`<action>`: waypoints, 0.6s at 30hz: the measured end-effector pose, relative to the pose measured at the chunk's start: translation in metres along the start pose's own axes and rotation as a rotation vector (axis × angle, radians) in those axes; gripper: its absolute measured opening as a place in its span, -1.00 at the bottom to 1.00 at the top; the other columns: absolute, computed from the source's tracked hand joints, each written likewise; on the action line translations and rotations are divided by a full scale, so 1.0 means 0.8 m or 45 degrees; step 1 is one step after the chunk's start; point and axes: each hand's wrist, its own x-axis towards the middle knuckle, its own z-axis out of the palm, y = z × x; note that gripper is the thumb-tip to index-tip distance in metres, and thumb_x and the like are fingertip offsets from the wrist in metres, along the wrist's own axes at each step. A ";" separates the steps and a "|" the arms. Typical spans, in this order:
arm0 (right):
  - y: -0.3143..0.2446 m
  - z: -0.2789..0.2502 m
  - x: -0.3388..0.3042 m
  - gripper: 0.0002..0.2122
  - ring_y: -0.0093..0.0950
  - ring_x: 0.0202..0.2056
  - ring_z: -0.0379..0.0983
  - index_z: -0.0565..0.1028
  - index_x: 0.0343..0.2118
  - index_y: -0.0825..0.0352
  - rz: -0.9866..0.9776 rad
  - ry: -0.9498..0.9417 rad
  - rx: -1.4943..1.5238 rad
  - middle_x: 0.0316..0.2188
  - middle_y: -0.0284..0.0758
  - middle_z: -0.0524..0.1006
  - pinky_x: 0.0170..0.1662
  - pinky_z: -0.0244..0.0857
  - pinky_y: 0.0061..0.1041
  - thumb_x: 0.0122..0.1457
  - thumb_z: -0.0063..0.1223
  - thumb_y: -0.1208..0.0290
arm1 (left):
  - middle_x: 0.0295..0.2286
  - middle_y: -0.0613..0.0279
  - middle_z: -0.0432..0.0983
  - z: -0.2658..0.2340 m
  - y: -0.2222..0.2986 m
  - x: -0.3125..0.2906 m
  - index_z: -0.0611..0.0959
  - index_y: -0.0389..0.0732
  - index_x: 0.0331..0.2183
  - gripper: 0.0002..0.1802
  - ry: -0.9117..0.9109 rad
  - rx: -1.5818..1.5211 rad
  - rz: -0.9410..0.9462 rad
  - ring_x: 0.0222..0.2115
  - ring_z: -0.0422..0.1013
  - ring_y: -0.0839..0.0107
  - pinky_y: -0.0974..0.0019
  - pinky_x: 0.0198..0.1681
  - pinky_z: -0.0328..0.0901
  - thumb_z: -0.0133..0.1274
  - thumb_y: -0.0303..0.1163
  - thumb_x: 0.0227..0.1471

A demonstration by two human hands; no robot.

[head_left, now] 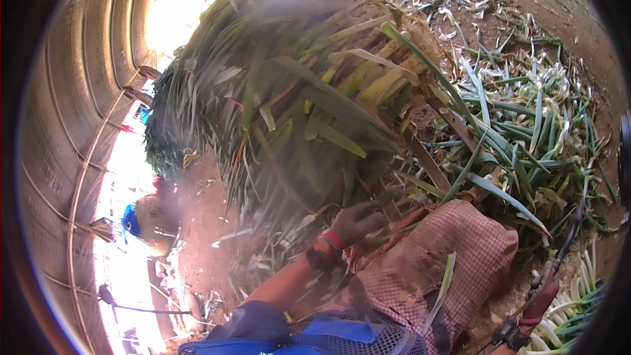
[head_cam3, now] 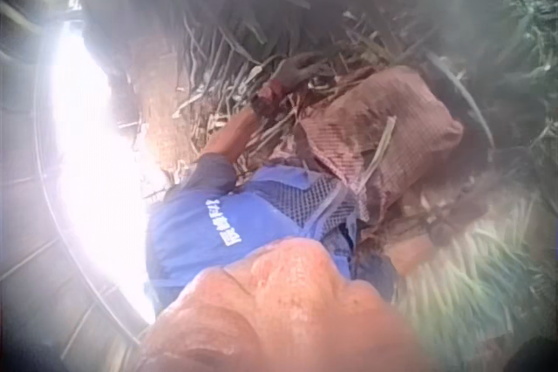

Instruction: The person gathers leeks by hand, trims the roots and green tops using a tool, and places the trimmed leeks onto a pile.

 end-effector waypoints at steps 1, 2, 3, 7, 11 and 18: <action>-0.038 0.030 -0.027 -0.79 -0.66 -0.66 0.31 0.54 -0.21 0.26 -0.030 0.014 -0.013 -0.60 -0.51 0.43 -0.61 0.12 -0.59 0.33 0.11 0.21 | -0.02 0.17 0.61 0.006 0.010 0.004 0.50 -0.30 0.21 -0.38 -0.007 -0.030 0.019 -0.11 0.55 0.49 0.33 -0.02 0.45 0.20 -0.20 0.23; -0.072 0.066 -0.060 -0.80 -0.65 -0.67 0.28 0.55 -0.12 0.31 -0.262 -0.111 -0.202 -0.59 -0.49 0.45 -0.62 0.12 -0.53 0.34 0.08 0.29 | -0.05 0.16 0.62 0.012 0.023 0.007 0.49 -0.34 0.21 -0.37 -0.081 -0.260 0.001 -0.12 0.55 0.47 0.34 -0.03 0.45 0.21 -0.23 0.22; -0.094 0.100 -0.092 -0.77 -0.65 -0.67 0.26 0.56 -0.03 0.37 -0.485 -0.249 -0.388 -0.58 -0.47 0.48 -0.63 0.11 -0.47 0.34 0.05 0.38 | -0.07 0.15 0.63 0.013 0.039 0.007 0.47 -0.37 0.22 -0.36 -0.146 -0.480 -0.022 -0.12 0.54 0.45 0.35 -0.03 0.44 0.23 -0.26 0.21; -0.122 0.227 -0.200 -0.76 -0.41 -0.66 0.48 0.50 0.00 0.29 -1.160 -0.722 -0.905 -0.61 -0.27 0.54 -0.60 0.29 -0.37 0.31 0.07 0.39 | -0.10 0.22 0.61 0.005 0.134 -0.026 0.41 -0.33 0.25 -0.34 -0.234 -0.882 -0.044 -0.16 0.53 0.42 0.35 -0.05 0.45 0.17 -0.21 0.25; -0.081 0.321 -0.286 -0.62 -0.16 -0.60 0.55 0.49 0.04 0.31 -1.156 -1.014 -1.145 -0.60 -0.15 0.57 -0.53 0.39 -0.20 0.24 0.18 0.23 | -0.12 0.17 0.61 -0.026 0.128 -0.042 0.46 -0.29 0.15 -0.48 -0.164 -1.400 0.047 -0.16 0.54 0.37 0.29 -0.06 0.45 0.03 -0.15 0.32; -0.117 0.397 -0.316 -0.28 -0.08 -0.06 0.48 0.37 0.21 0.39 -1.715 -0.932 -1.128 -0.09 -0.06 0.53 0.03 0.35 -0.11 0.09 0.28 0.00 | -0.25 0.15 0.62 -0.100 0.065 -0.098 0.55 -0.37 -0.06 -0.67 0.157 -0.936 0.340 -0.24 0.57 0.34 0.31 -0.10 0.45 0.07 -0.36 0.20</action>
